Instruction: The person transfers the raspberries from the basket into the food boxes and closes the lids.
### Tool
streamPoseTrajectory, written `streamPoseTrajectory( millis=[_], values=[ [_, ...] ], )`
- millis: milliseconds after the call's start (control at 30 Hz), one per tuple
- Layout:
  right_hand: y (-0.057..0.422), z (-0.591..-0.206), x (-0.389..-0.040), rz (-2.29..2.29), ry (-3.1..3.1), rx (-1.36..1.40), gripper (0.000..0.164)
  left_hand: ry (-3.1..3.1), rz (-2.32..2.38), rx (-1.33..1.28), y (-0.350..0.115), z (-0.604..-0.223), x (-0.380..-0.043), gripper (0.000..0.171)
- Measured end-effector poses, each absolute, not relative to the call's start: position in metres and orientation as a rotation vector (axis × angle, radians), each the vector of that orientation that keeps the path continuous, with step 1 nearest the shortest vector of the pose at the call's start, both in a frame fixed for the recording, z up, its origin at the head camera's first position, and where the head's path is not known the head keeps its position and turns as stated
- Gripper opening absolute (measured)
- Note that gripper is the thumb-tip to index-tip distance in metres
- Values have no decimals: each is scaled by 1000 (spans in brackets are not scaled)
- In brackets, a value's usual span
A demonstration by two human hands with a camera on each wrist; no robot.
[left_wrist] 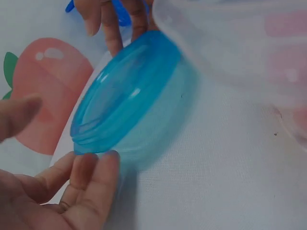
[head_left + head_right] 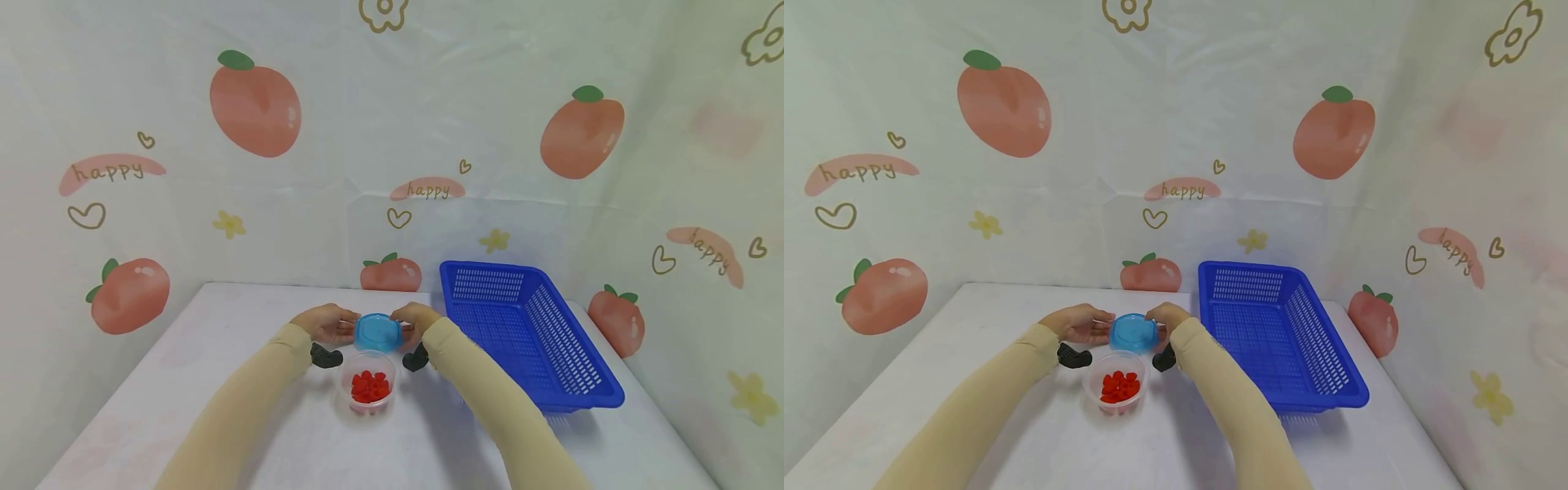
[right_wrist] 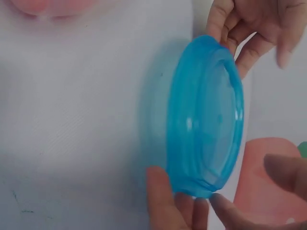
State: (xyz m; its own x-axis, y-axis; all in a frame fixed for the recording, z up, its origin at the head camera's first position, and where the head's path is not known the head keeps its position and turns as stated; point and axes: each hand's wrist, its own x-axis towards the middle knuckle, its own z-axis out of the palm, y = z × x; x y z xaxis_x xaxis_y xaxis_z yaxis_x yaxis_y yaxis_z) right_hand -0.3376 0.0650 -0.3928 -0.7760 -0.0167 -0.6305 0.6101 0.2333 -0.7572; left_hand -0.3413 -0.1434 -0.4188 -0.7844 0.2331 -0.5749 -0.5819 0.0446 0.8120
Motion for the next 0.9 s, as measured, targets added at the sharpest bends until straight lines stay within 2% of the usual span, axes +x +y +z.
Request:
streamPoseTrajectory(
  millis=[200,367,600,900],
  values=[
    [69,-388,-340,-1628,2031,497,39,1941,1718,-225,-144,-411,-344,37],
    [75,-386,-348,-1677,2019,492,37,1950,1738,-164,-144,-404,-345,33],
    [81,-376,-348,-1735,1930,438,41,1874,1819,-140,-148,-392,-341,33],
    [93,-359,-335,-1741,1904,290,27,1768,1903,-32,-153,-374,-331,39]
  ],
)
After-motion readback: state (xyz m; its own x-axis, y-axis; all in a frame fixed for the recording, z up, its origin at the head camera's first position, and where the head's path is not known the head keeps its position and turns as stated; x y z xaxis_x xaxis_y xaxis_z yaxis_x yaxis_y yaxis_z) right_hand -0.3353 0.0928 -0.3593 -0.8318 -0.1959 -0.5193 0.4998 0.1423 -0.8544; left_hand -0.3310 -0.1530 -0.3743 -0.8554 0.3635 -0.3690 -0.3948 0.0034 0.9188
